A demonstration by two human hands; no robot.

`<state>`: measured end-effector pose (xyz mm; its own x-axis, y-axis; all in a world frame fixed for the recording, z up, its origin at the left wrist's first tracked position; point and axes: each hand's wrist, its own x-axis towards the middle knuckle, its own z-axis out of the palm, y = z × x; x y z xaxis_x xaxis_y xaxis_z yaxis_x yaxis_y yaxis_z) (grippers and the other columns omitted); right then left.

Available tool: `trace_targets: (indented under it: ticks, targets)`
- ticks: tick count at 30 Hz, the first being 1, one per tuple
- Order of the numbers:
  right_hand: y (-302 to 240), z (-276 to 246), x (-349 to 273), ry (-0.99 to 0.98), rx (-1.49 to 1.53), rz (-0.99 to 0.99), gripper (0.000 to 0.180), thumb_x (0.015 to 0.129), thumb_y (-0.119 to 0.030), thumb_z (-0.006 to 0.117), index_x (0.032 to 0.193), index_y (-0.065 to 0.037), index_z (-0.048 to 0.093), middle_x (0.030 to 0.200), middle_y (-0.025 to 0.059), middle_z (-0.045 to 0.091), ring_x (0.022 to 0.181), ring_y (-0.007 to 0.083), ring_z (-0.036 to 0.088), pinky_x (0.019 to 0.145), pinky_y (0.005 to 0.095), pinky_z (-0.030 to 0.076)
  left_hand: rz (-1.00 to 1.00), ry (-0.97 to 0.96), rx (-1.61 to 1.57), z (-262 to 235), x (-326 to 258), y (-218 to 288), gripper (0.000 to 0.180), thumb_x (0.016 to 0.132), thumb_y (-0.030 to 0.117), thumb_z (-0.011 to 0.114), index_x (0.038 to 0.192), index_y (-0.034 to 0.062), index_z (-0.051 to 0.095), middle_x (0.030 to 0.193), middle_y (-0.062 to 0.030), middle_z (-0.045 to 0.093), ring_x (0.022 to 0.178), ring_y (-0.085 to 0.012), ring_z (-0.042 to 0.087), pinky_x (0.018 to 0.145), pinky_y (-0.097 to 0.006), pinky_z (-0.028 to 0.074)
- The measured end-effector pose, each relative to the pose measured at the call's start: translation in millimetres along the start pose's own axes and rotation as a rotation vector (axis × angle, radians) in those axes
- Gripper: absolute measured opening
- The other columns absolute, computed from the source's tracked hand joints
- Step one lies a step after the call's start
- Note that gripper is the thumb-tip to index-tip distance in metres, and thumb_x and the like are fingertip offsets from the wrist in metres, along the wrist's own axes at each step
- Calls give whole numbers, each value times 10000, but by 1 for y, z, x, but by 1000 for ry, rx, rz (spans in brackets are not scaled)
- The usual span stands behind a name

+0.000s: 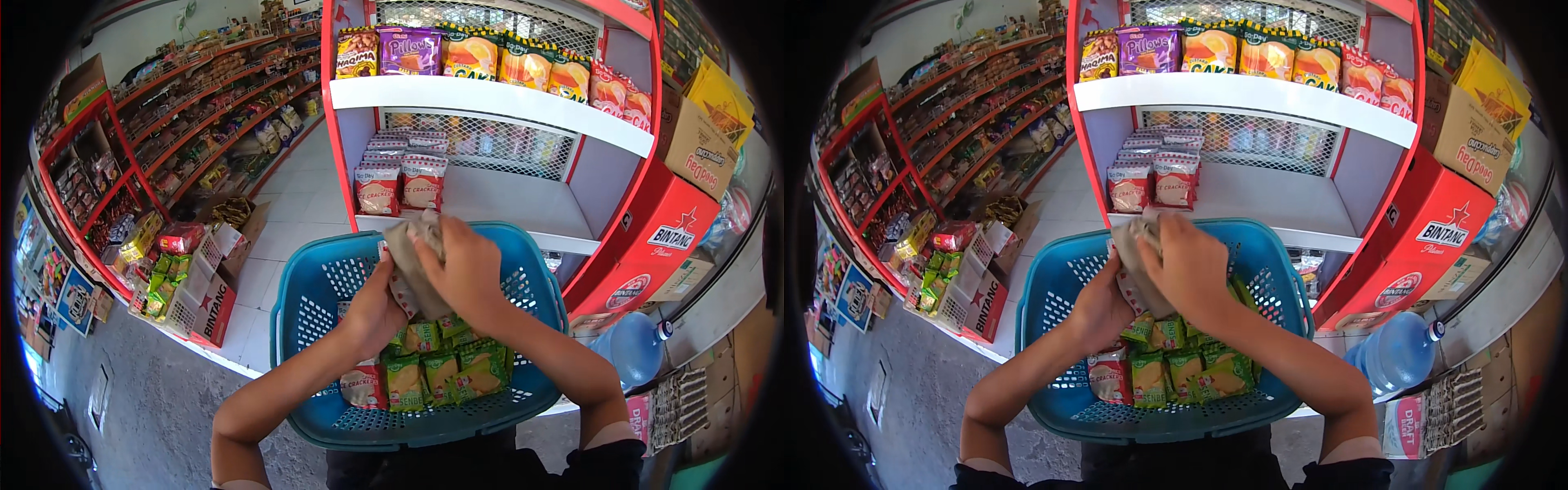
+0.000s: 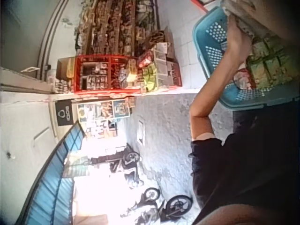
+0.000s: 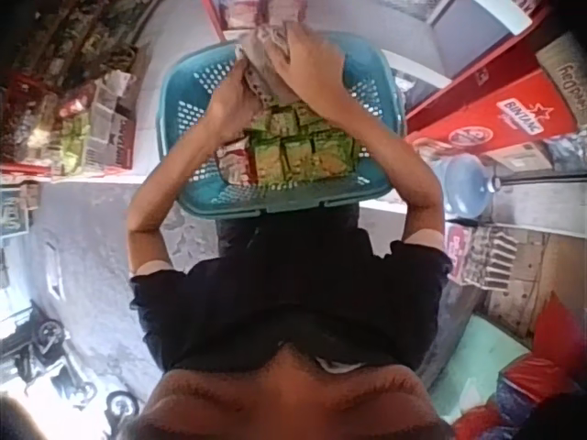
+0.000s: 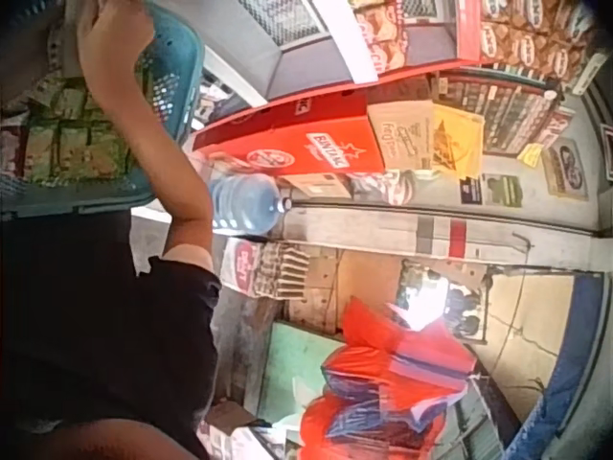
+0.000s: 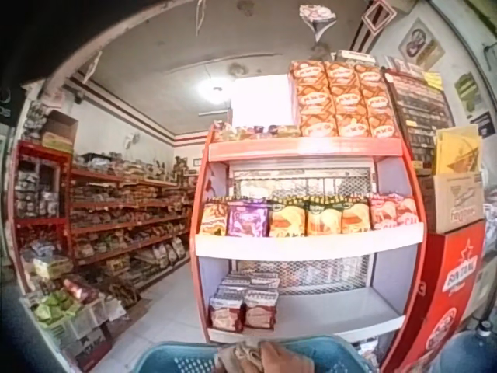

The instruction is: The person wipes the packaging of rice crackers with a cloth while holding them over a blue basket. The person repeatedly picks up individual packs of crackers from the basket, wipes them with a cloth, and places them back into the basket.

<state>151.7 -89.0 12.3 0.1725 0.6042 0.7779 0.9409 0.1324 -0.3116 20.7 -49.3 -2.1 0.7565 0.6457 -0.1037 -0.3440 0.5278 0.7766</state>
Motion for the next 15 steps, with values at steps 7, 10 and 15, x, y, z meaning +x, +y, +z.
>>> trace_targets:
  ticks: [7, 10, 15]
  targets:
    - [-18, -13, -22, -310, 11, -59, 241, 737, -238, 630, 826, -28, 550, 728, 129, 587, 596, 289, 593, 515, 383, 466, -38, 25, -132, -10, -2, 7, 405, 975, 329, 207, 1373, 261, 230, 1318, -45, 385, 1210, -213, 387, 1013, -411, 313]
    - [-19, -27, -29, -463, 50, -75, 251, 746, -253, 629, 823, -23, 566, 699, 133, 585, 595, 287, 595, 520, 369, 468, 67, 90, -55, -18, 1, 5, 417, 970, 346, 246, 1356, 191, 273, 1246, -63, 451, 1146, -209, 453, 975, -387, 364]
    - [-18, -42, -27, -383, 384, -40, 256, 772, -251, 629, 837, -8, 582, 677, 144, 580, 595, 291, 595, 526, 343, 461, 341, 283, 414, -20, 3, 0, 395, 961, 327, 328, 1256, 69, 383, 1076, -71, 543, 982, -149, 540, 856, -297, 437]
